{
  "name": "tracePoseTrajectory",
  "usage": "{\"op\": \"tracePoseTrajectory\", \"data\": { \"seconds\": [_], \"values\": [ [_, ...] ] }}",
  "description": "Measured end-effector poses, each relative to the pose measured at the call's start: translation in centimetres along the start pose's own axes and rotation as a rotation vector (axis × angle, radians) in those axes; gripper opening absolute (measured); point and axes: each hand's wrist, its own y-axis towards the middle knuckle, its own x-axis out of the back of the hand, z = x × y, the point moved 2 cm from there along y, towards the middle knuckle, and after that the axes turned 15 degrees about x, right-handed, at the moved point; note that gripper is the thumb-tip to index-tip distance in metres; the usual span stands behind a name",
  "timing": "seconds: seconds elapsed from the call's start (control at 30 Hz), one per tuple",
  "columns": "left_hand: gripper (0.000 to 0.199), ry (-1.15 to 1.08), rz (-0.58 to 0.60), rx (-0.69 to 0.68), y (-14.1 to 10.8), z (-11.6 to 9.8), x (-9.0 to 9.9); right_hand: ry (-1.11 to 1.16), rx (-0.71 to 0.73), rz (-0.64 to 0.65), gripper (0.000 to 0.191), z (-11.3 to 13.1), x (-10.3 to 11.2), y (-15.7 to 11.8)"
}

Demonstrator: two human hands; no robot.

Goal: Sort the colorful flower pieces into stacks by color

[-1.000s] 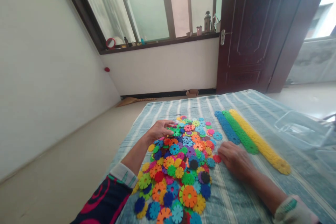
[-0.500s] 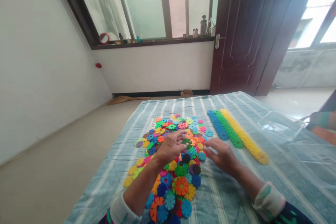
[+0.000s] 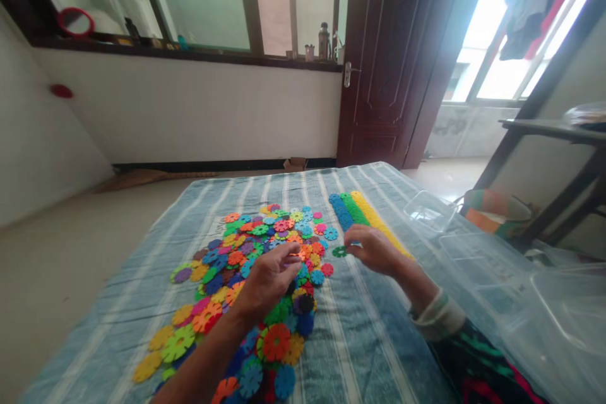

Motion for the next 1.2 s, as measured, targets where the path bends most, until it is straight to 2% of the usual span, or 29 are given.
{"op": "tracePoseTrajectory", "data": {
  "seconds": [0.1, 0.2, 0.37, 0.73, 0.83, 0.93, 1.07, 1.2],
  "values": [
    [0.036, 0.08, -0.1, -0.005, 0.4, -0.1, 1.5, -0.214, -0.118, 0.11, 0.015, -2.6, 2.6, -1.0],
    [0.036, 0.123, -0.152, -0.014, 0.7, 0.0, 2.6, -0.291, -0.2, 0.186, 0.014, -4.4, 3.7, -2.0],
    [0.037, 0.17, -0.215, -0.013, 1.3, 0.6, 3.9, -0.309, -0.282, 0.271, 0.015, -5.8, 3.6, -2.8],
    [0.034, 0.272, -0.349, 0.031, 1.9, 1.4, 6.0, -0.358, -0.342, 0.265, 0.023, -6.7, 3.6, -3.4],
    [0.034, 0.295, -0.368, 0.04, 2.2, 1.8, 6.6, -0.38, -0.337, 0.26, 0.029, -6.5, 3.6, -3.3],
    [0.034, 0.326, -0.399, 0.045, 2.6, 2.6, 7.4, -0.372, -0.274, 0.256, 0.03, -6.3, 3.2, -3.1],
    [0.034, 0.346, -0.44, 0.054, 2.7, 3.5, 8.5, -0.318, -0.174, 0.282, 0.03, -6.3, 2.1, -3.1],
    [0.031, 0.319, -0.489, 0.028, 2.4, 4.0, 9.4, -0.313, -0.134, 0.279, 0.028, -6.7, 1.0, -3.6]
  ]
}}
